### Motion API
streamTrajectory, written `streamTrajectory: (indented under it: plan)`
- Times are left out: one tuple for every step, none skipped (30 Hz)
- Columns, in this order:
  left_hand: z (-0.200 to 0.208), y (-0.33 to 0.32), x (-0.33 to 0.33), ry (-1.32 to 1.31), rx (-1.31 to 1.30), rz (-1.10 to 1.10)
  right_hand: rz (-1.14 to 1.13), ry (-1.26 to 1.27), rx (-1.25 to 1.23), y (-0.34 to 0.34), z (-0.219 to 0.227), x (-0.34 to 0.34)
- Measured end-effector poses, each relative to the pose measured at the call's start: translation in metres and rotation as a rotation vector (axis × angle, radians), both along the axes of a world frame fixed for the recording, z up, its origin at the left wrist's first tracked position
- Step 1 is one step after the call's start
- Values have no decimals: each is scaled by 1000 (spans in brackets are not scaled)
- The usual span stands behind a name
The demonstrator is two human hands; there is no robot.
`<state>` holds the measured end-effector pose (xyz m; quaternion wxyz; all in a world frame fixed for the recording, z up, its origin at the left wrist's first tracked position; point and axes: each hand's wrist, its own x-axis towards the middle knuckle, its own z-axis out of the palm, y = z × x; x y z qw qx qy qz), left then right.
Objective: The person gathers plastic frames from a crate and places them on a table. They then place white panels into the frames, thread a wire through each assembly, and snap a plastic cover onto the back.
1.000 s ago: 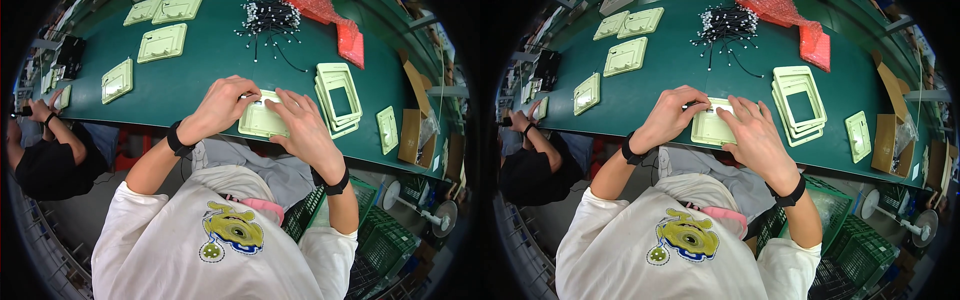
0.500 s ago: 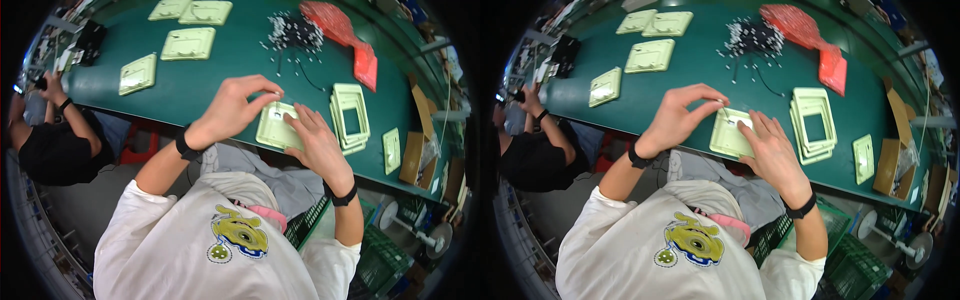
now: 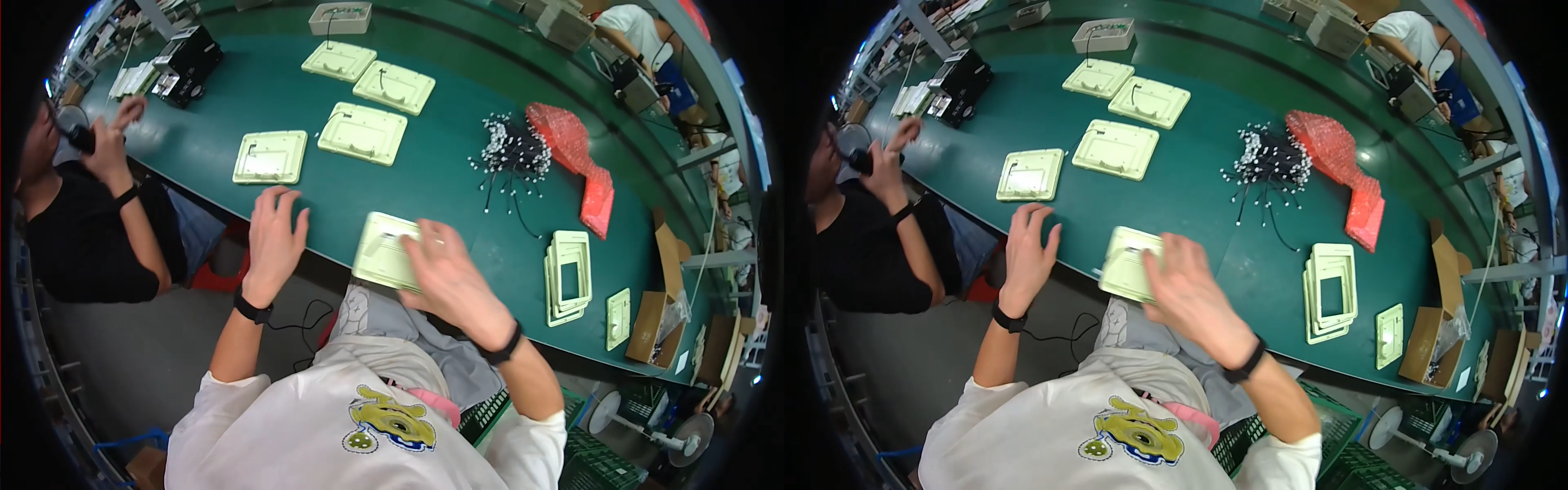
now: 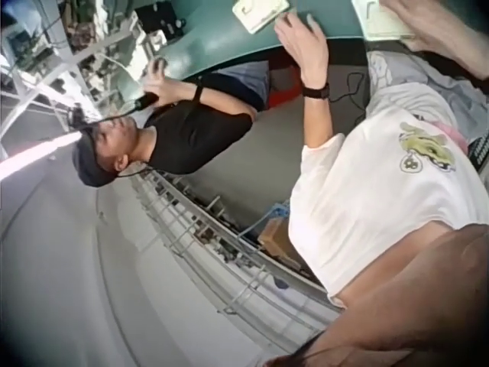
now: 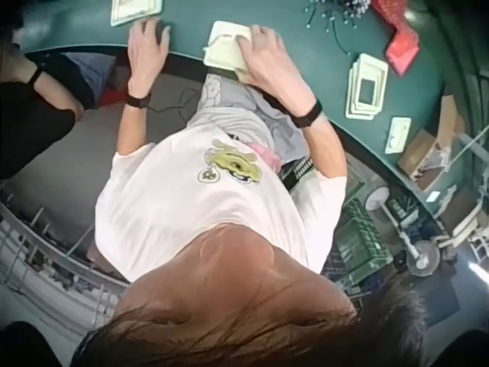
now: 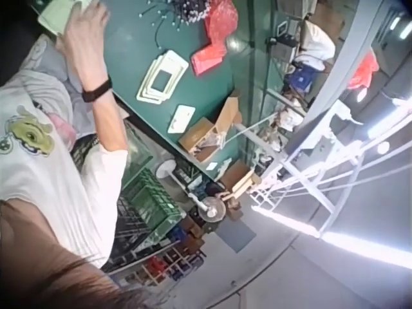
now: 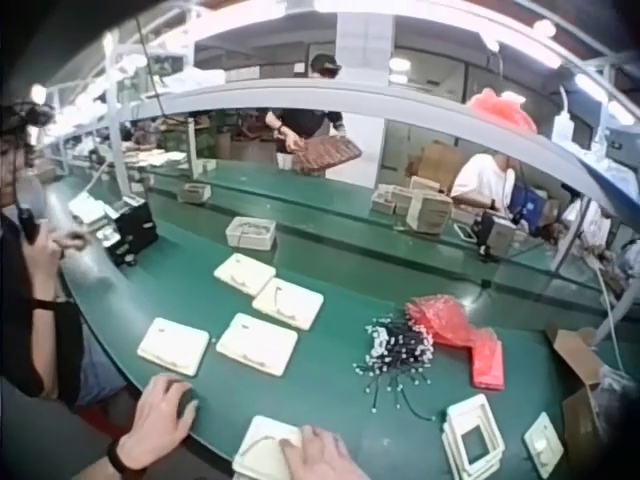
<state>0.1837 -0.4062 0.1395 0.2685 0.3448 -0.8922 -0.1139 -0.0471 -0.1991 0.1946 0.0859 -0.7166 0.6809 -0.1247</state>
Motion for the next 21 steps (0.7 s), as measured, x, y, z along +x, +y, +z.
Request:
streamTrajectory:
  plan:
    - [-6, -10, 0, -11, 32, 39, 22, 11, -17, -22, -5, 8]
    - [-10, -21, 1, -27, 57, 77, 44, 17, -39, -44, -14, 14]
    - [-13, -32, 2, -10, 49, 56, 48, 19, -40, -65, -18, 19]
    - [-19, -43, 2, -11, -6, 48, 30, 23, -34, -81, -22, 24]
    - [-24, -54, 2, -7, -61, 34, 30, 24, -54, -102, -31, 29]
    - [-31, -62, 4, -5, -70, 24, 9, 27, -57, -115, -43, 31]
    - [-33, -68, 9, 0, -81, 9, -19, 53, -101, -122, -48, 36]
    - [-39, -75, 13, 18, -77, 26, -57, 87, -144, -129, -56, 38]
    - [-34, -70, 14, 29, -76, 57, -59, 150, -202, -138, -65, 43]
    - [-28, -59, 11, 63, -91, 29, -59, 218, -254, -141, -74, 42]
    - [-15, -51, 16, 92, -112, 32, -91, 274, -284, -144, -71, 44]
    - [-1, -34, 11, 157, -124, 21, -124, 330, -308, -140, -64, 44]
    - [8, -9, 2, 219, -139, 21, -158, 347, -305, -131, -61, 40]
    - [9, 10, -5, 229, -136, -11, -158, 267, -380, -122, -59, 37]
    - [11, 27, -13, 308, -112, -108, -155, 189, -456, -114, -56, 34]
    - [13, 41, -19, 384, -93, -199, -146, 108, -538, -111, -52, 30]
    - [12, 55, -22, 394, 1, -272, -155, 114, -540, -99, -42, 20]
    - [9, 70, -26, 403, 93, -336, -183, 39, -501, -72, -26, 2]
    - [6, 84, -33, 330, 167, -419, -206, -38, -464, -43, -9, -17]
    - [5, 97, -41, 256, 240, -499, -266, -71, -505, -11, -2, -44]
    - [9, 110, -61, 207, 270, -609, -407, -4, -495, 27, 6, -72]
